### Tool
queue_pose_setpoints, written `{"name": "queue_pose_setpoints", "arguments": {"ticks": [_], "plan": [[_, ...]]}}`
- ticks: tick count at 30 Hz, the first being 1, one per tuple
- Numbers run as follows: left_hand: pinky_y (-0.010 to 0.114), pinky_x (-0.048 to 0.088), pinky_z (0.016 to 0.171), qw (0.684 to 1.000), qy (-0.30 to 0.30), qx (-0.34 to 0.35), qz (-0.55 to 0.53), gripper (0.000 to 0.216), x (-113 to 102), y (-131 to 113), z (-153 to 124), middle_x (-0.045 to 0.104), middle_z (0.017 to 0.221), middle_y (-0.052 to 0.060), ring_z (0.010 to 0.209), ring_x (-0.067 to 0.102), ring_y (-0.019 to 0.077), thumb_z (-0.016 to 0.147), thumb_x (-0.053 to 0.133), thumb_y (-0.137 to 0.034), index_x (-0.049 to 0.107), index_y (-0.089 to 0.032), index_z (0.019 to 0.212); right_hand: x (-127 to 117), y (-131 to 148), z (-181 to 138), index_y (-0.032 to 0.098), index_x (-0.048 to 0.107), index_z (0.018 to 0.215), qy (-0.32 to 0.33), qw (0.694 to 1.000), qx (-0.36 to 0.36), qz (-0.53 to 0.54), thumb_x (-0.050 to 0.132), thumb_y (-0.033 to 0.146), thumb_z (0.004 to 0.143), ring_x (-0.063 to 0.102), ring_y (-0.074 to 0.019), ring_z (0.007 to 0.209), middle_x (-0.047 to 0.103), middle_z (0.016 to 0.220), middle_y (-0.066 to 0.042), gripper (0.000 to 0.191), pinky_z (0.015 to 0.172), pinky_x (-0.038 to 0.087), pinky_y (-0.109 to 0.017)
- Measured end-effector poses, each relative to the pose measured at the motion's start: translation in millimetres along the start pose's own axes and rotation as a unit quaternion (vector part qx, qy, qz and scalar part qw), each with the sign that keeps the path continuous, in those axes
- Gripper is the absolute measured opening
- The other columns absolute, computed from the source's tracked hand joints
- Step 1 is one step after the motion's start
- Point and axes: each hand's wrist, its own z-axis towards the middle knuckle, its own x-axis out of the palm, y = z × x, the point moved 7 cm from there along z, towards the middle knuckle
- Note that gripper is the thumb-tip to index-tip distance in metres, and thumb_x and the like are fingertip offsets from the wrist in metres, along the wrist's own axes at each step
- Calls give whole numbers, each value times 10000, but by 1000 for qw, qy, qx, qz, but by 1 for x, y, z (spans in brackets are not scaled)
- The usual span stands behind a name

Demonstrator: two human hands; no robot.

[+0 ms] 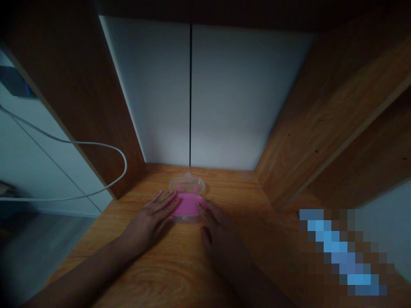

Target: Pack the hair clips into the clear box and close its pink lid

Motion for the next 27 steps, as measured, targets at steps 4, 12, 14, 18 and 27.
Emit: {"name": "queue_pose_setpoints", "arguments": {"ticks": [4,12,14,18,27], "plan": [[600,216,1200,999,24,-23,31,529,5,0,2,324,1581,139,1465,318,253,997,457,-194,327,-189,1510,-1,3,0,254,421,1485,-22,1000,-2,8,484,130,896,459,-268,1369,435,1518,-89,605,1133,428,-481],[500,282,1205,995,30,-20,-89,609,-2,8,-2,229,1621,98,1495,233,232,1021,393,-234,131,-243,1572,6,-7,0,282,462,1448,-48,993,1,107,546,219,919,376,-279,1427,374,1556,-86,539,1155,377,-529],[460,304,1205,994,23,-24,-109,614,-8,18,-6,252,1618,97,1488,263,236,1013,403,-236,149,-225,1571,6,-13,1,285,550,1363,-47,989,17,140,573,241,913,445,-267,1380,461,1496,-81,452,1136,408,-517],[470,401,1132,988,-42,-112,-93,468,-28,55,-13,513,1465,106,1348,482,256,975,379,-178,430,-191,1440,-1,-21,3,279,647,1198,-68,983,34,169,598,236,900,571,-248,1251,599,1354,-70,305,1072,482,-485],[368,481,914,984,69,-104,-127,239,-23,77,-15,692,1021,55,980,628,220,821,483,-99,658,-191,955,-11,-33,4,254,688,1026,-119,977,57,164,640,296,896,651,-263,1104,677,1198,-87,145,984,539,-494]]}}
